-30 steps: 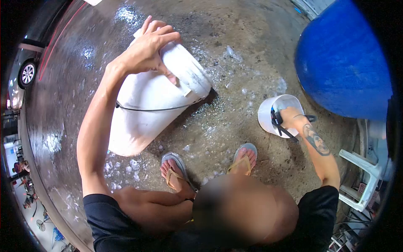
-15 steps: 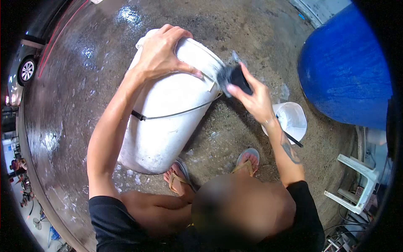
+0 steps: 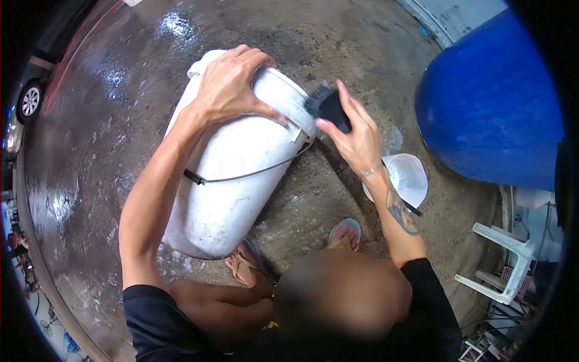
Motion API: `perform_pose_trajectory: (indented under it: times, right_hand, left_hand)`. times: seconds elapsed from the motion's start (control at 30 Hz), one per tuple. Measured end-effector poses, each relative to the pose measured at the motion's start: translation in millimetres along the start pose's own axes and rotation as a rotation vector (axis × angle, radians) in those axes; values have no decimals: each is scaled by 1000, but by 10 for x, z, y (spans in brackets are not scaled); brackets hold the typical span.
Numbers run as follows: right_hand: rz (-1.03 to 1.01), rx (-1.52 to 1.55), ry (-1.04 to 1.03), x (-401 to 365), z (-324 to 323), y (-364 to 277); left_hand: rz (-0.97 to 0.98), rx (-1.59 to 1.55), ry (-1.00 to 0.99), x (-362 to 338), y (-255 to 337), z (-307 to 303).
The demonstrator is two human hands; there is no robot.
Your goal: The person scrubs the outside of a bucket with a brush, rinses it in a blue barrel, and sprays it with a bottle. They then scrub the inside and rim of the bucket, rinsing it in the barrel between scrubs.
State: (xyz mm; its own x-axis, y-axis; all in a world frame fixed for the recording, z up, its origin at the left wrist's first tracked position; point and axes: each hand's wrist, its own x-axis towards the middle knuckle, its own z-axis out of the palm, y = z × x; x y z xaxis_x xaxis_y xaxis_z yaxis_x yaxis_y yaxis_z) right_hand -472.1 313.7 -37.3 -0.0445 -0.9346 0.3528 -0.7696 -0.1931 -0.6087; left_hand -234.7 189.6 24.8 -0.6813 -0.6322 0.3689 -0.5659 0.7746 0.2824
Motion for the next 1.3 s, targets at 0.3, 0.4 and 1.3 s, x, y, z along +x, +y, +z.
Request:
perform_pose_trajectory:
  times: [0.3,0.4,1.3]
  right_hand:
    - [-143,13,73,-121,74,73]
    - [-84,68,50,-75,67,-25]
    - [-277,-232,-38,554,-219,-646]
  left_hand:
    - [6,28,12,-12,-54,27]
    - [-3,51,4,5,-2,46]
    - [-150,-91,-28,-51,-46,15]
